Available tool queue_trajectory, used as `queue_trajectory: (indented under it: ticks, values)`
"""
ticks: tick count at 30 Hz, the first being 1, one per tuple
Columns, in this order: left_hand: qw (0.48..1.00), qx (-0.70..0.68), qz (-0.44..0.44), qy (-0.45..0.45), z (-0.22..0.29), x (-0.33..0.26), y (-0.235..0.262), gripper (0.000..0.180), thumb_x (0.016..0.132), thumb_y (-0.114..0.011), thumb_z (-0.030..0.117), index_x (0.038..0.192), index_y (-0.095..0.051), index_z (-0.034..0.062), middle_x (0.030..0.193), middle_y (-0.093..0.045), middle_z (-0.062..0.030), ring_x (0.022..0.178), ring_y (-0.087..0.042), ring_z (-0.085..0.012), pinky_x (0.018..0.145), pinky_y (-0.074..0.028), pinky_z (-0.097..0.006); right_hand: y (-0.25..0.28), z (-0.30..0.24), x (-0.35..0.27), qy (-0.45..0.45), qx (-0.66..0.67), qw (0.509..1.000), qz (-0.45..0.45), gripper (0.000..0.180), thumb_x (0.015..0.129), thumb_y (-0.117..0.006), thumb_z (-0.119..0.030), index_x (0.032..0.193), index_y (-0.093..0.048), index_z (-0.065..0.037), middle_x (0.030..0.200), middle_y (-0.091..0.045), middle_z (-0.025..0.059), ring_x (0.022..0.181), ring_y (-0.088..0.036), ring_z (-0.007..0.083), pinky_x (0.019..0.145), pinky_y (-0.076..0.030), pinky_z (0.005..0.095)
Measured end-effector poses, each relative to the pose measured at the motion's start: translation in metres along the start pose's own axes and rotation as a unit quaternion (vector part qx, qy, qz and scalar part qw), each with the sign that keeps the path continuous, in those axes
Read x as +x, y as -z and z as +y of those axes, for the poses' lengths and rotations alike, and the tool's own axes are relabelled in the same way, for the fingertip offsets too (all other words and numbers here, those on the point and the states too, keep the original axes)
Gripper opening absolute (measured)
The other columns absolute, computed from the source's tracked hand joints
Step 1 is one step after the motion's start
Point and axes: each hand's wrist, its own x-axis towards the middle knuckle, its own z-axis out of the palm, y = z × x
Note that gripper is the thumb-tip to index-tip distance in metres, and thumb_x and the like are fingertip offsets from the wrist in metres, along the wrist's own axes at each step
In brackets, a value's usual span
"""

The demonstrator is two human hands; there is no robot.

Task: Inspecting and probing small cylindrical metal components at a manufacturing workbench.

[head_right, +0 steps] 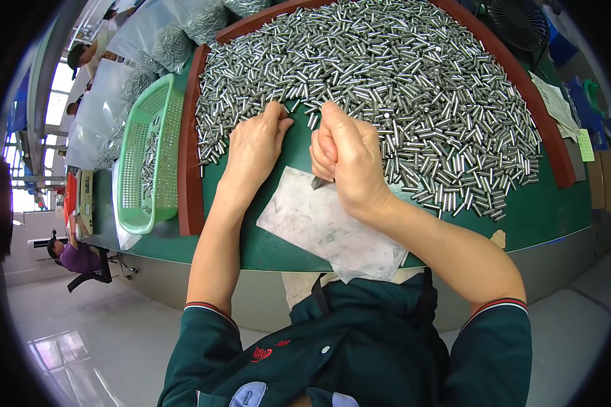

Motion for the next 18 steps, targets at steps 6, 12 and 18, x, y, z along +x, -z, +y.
queue_trajectory:
  ticks: [6,12,18]
  values:
    - [0.91,-0.399,0.006,0.111,-0.001,-0.003,0.006,0.012,0.085,-0.051,0.014,0.085,-0.049,0.0016,0.059,-0.05,-0.0063,0.048,-0.044,-0.0139,0.044,-0.035,-0.026,0.001,0.0,-0.002,-0.007,0.014,1.0,-0.004,0.044,0.092,-0.035,-0.028,0.052,-0.029,-0.009,0.042,-0.028,-0.0003,0.036,-0.021,0.0073,0.036,-0.018,0.0231]
    - [0.481,-0.846,-0.08,0.214,-0.012,-0.003,0.017,0.008,0.088,-0.048,0.015,0.087,-0.047,0.0066,0.068,-0.05,-0.0041,0.042,-0.027,-0.0029,0.04,-0.023,-0.016,0.0,0.001,-0.002,-0.005,0.015,1.0,0.0,0.045,0.092,-0.035,-0.029,0.053,-0.029,-0.009,0.042,-0.028,-0.0001,0.036,-0.02,0.0072,0.036,-0.017,0.0233]
    - [0.531,-0.818,-0.095,0.2,-0.01,-0.003,0.013,0.006,0.086,-0.051,0.009,0.091,-0.05,0.0059,0.076,-0.056,-0.0076,0.044,-0.029,-0.0026,0.041,-0.025,-0.017,0.001,0.0,0.0,-0.007,0.009,1.0,0.001,0.044,0.092,-0.035,-0.029,0.053,-0.029,-0.009,0.042,-0.028,0.0003,0.036,-0.021,0.0071,0.036,-0.018,0.0233]
